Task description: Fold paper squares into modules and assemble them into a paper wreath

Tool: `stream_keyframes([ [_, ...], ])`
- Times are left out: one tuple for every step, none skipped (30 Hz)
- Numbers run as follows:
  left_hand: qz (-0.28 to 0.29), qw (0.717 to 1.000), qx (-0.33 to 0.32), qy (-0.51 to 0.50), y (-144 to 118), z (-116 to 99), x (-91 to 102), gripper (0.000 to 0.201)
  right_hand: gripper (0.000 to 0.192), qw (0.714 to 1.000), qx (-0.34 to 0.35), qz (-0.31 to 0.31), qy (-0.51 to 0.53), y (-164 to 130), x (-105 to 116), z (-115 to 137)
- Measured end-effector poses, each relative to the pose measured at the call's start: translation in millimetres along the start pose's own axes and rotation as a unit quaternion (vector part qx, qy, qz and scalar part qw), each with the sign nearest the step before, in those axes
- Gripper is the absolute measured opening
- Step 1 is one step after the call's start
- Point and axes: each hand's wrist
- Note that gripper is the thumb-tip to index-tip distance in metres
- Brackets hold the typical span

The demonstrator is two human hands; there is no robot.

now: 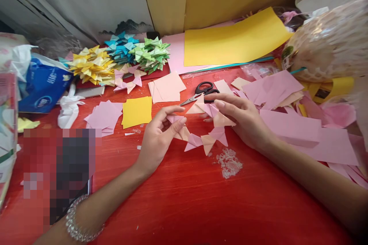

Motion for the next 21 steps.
stream_keyframes([
  [0.005,1.0,-0.001,0.013,-0.5,-0.4,-0.1,0.025,0.023,1.0,-0.011,0.008,0.005,0.0,0.1,-0.2],
  [0.009,1.0,-0.002,0.019,-0.7,-0.5,-0.1,0.031,0.022,1.0,-0.022,0.017,0.013,-0.4,-0.2,-0.6],
  [0.013,1.0,-0.002,0.02,-0.6,-0.4,-0.1,0.037,0.021,0.999,-0.028,0.022,0.022,-0.9,-0.7,-1.1],
  [0.017,1.0,-0.002,0.016,-0.3,-0.1,0.0,0.041,0.02,0.999,-0.028,0.022,0.031,-1.6,-1.4,-1.7],
  [0.021,1.0,0.0,0.009,0.1,0.4,0.0,0.044,0.019,0.999,-0.023,0.017,0.039,-2.1,-2.0,-2.2],
  [0.026,1.0,0.003,0.002,0.6,0.8,0.0,0.045,0.019,0.999,-0.013,0.009,0.045,-2.4,-2.4,-2.5],
  [0.031,1.0,0.005,-0.003,0.9,1.2,-0.1,0.041,0.019,0.999,-0.005,0.002,0.05,-2.5,-2.5,-2.5],
  [0.035,0.999,0.005,-0.007,1.1,1.5,-0.2,0.035,0.018,0.999,0.001,-0.001,0.051,-2.2,-2.2,-1.9],
  [0.039,0.999,0.005,-0.007,1.0,1.5,-0.3,0.027,0.018,0.999,0.002,0.001,0.046,-1.6,-1.5,-0.8],
  [0.042,0.999,0.005,-0.006,0.6,1.4,-0.4,0.019,0.018,0.999,0.0,0.007,0.034,-0.9,-0.6,1.1],
  [0.043,0.999,0.003,-0.003,0.0,1.1,-0.4,0.013,0.019,1.0,-0.001,0.017,0.019,-0.3,0.4,3.6],
  [0.042,0.999,0.001,0.0,-0.7,0.7,-0.4,0.01,0.02,1.0,-0.002,0.03,0.003,0.3,1.3,6.5],
  [0.039,0.999,-0.001,0.003,-1.6,0.3,-0.4,0.009,0.021,0.999,0.0,0.045,-0.013,0.5,2.1,9.7],
  [0.036,0.999,-0.003,0.008,-2.4,-0.1,-0.3,0.009,0.021,0.998,0.004,0.06,-0.028,0.4,2.4,12.9],
  [0.033,0.999,-0.005,0.014,-3.3,-0.5,-0.2,0.009,0.021,0.996,0.009,0.075,-0.044,-0.1,2.4,15.8],
  [0.032,0.999,-0.008,0.021,-4.1,-0.8,-0.1,0.009,0.021,0.994,0.016,0.089,-0.061,-1.0,2.0,18.2],
  [0.032,0.999,-0.011,0.027,-4.9,-1.0,0.0,0.009,0.02,0.991,0.023,0.103,-0.078,-2.2,1.3,20.0],
  [0.034,0.999,-0.014,0.031,-5.6,-1.2,0.0,0.008,0.02,0.989,0.032,0.114,-0.092,-3.5,0.4,21.1],
  [0.037,0.999,-0.019,0.034,-6.2,-1.3,0.0,0.008,0.021,0.986,0.043,0.121,-0.102,-4.9,-0.6,21.5],
  [0.041,0.998,-0.023,0.036,-6.7,-1.2,0.0,0.008,0.021,0.985,0.055,0.124,-0.106,-6.3,-1.6,21.5],
  [0.044,0.998,-0.028,0.036,-7.1,-1.0,0.0,0.008,0.021,0.984,0.066,0.124,-0.108,-7.6,-2.4,21.1],
])
Point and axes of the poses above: each hand's wrist, its own y-axis towards the middle knuckle, its own x-axis out of the back of the hand, z = x × y, and after that the axes turned 12 degrees about x, right-handed
